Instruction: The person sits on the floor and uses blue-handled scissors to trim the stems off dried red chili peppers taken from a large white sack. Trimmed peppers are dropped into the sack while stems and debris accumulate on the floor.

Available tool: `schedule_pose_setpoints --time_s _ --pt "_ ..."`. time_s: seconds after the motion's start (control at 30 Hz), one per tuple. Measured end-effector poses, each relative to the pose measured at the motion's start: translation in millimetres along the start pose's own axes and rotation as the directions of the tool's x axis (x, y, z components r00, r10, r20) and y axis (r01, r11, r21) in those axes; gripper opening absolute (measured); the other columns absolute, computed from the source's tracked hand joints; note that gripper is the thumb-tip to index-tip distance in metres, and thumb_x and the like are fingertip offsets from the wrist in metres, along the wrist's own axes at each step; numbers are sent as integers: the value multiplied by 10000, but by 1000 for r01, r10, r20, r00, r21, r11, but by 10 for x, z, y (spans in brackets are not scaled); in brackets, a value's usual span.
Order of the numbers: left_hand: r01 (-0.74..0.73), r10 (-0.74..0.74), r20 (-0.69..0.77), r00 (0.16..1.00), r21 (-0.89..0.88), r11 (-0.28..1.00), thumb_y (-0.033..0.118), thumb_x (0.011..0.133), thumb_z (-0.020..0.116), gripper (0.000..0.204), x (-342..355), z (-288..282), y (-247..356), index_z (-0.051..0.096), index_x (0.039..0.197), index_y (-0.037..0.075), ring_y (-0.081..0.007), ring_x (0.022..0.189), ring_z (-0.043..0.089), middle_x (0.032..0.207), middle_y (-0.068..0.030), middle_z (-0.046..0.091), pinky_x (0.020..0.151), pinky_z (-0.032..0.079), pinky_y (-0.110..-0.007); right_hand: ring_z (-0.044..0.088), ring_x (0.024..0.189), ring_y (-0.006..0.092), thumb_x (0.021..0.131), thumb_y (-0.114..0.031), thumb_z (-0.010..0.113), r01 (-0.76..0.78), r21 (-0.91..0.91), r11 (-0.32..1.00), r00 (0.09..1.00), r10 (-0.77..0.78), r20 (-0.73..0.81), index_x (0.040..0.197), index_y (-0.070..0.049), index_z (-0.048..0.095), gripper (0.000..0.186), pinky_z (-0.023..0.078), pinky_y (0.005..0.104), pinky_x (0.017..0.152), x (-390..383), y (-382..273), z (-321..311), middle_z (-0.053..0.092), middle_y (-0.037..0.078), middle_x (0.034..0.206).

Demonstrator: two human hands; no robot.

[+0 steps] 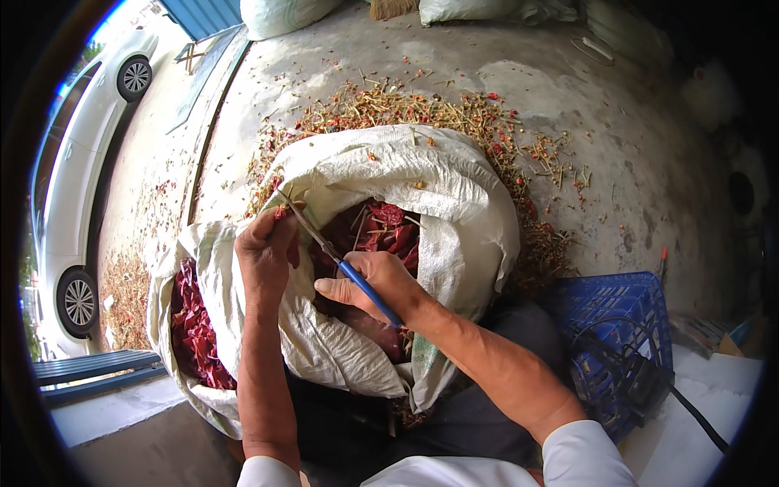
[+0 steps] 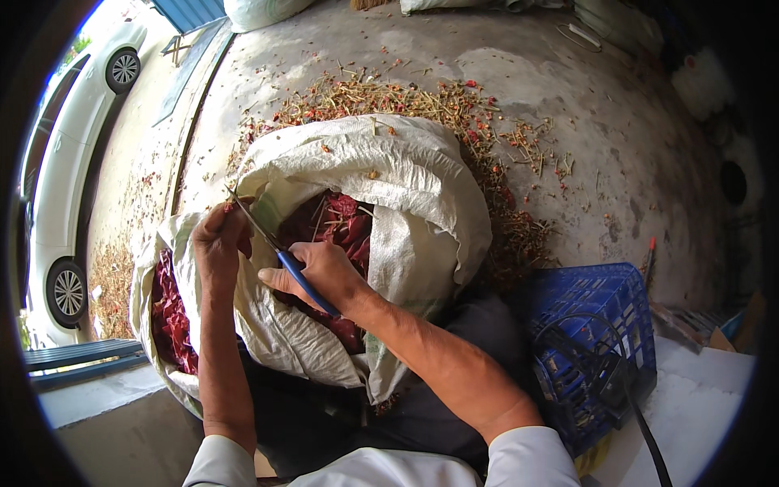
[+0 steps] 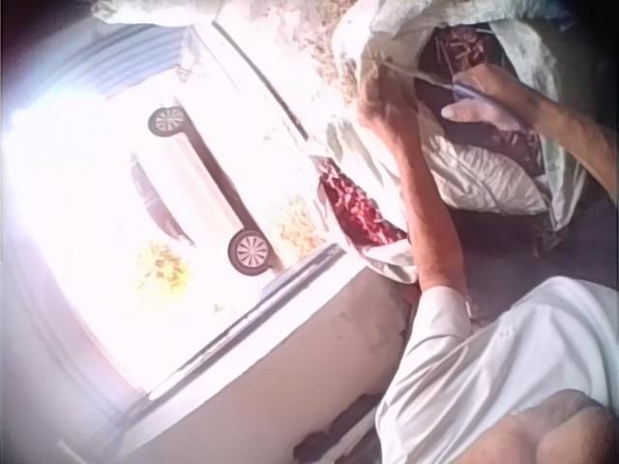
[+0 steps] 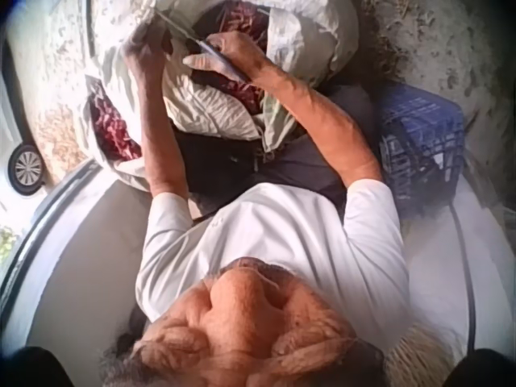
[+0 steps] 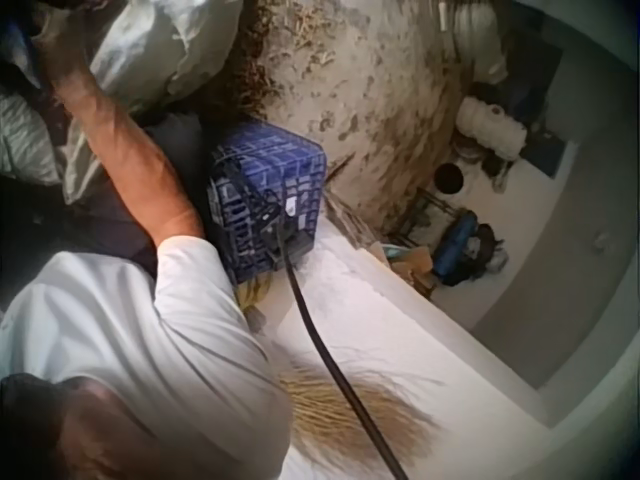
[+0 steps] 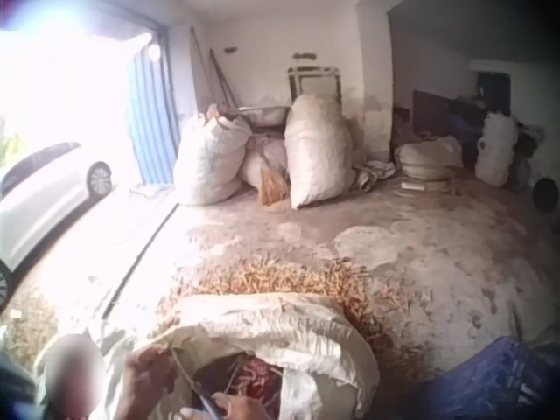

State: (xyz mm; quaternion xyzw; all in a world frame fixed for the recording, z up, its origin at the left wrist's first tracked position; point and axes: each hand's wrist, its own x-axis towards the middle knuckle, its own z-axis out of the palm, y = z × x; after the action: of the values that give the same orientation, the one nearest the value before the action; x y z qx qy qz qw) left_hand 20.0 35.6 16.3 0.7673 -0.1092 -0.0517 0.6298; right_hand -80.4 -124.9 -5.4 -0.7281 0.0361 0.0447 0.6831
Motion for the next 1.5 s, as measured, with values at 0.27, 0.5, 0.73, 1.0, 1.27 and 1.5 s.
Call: schedule_pose_setpoints --time_s 0.27,0.5,0.73,1.0,1.27,1.5 --pt "-93 96 -47 994 73 993 44 935 633 101 -48 118 16 724 968 15 -38 506 483 623 22 565 447 353 -210 420 490 32 939 -372 675 -143 593 792 985 58 160 641 -94 494 446 337 218 444 -81 -182 100 434 -62 547" --pt "85 -87 -52 995 -26 996 100 954 636 113 -29 -15 -327 711 987 23 -42 561 496 669 8 582 491 368 -207 368 442 61 979 -445 576 245 901 359 966 -7 -260 721 -141 513 404 300 224 436 253 -339 -624 413 -52 540" --pt "-106 -38 245 969 549 829 65 863 648 139 132 211 -622 702 990 47 -195 731 636 771 -55 641 632 512 -346 480 561 87 892 -529 683 380 268 885 848 -218 -483 772 -45 565 513 414 256 547 358 -226 -655 513 2 625" --pt "-346 -105 403 909 871 348 8 831 558 123 169 125 -1386 651 896 -40 -453 899 641 905 -291 651 783 517 -508 523 588 98 897 -571 646 -5 448 894 908 192 -373 856 -28 580 549 435 250 555 304 -313 -711 544 10 670" --pt "5 -141 169 975 624 782 93 878 651 126 203 170 -401 605 947 -2 -220 704 636 810 -115 672 653 499 -377 595 587 281 896 -701 519 38 91 995 881 10 -472 660 19 546 758 484 418 615 419 -89 -634 562 167 573" --pt "267 -249 112 962 -184 946 114 960 602 136 196 -15 -211 608 1085 59 -84 585 509 800 -12 593 528 391 -208 567 534 288 876 -730 508 -140 -234 962 974 91 -209 534 -52 507 759 458 411 581 321 -194 -523 493 129 488"
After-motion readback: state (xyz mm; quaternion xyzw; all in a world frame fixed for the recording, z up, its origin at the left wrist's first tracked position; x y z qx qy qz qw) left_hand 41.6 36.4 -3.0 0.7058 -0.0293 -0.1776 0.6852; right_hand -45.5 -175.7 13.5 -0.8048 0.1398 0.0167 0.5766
